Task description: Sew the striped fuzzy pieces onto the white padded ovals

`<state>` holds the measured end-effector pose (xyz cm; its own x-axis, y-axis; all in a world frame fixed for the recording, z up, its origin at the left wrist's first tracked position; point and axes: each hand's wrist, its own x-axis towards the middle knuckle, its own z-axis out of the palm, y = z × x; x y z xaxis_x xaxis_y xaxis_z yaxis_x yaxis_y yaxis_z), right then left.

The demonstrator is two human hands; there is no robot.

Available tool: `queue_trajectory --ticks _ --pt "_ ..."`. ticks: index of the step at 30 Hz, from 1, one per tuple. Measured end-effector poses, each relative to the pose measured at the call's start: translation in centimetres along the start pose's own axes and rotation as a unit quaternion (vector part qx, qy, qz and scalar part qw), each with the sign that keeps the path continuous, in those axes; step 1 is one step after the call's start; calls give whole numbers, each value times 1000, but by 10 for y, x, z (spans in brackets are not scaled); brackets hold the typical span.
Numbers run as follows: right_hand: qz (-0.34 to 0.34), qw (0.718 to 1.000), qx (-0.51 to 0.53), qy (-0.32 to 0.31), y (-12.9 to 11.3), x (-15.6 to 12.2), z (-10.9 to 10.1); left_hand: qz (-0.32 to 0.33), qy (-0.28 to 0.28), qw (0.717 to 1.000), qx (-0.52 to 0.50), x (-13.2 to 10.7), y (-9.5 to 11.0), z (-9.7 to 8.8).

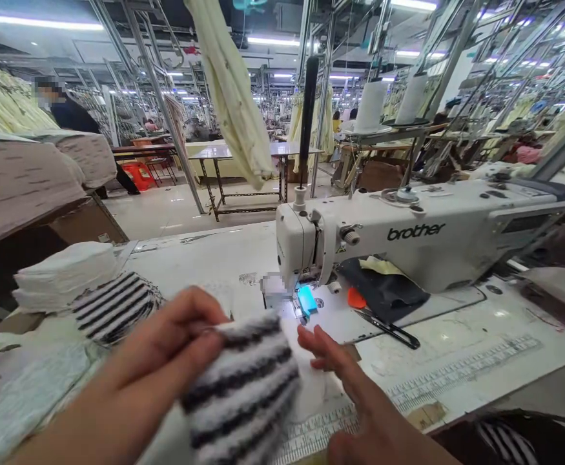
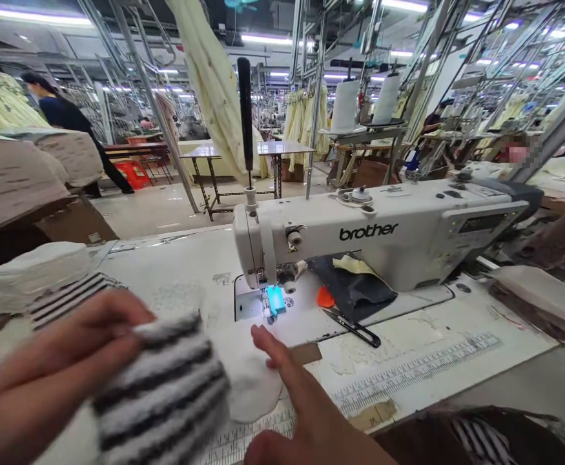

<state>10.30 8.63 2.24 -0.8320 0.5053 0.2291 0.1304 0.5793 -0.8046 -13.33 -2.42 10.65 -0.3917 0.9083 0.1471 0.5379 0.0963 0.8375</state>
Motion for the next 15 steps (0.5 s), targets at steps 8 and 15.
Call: queue_trajectory --ticks 8,15 --pt "-54 998 5 -22 17 8 1 -68 -94 993 16 37 -53 84" --pt "-171 961 -214 24 32 27 1 5 -75 976 203 42 -48 92"
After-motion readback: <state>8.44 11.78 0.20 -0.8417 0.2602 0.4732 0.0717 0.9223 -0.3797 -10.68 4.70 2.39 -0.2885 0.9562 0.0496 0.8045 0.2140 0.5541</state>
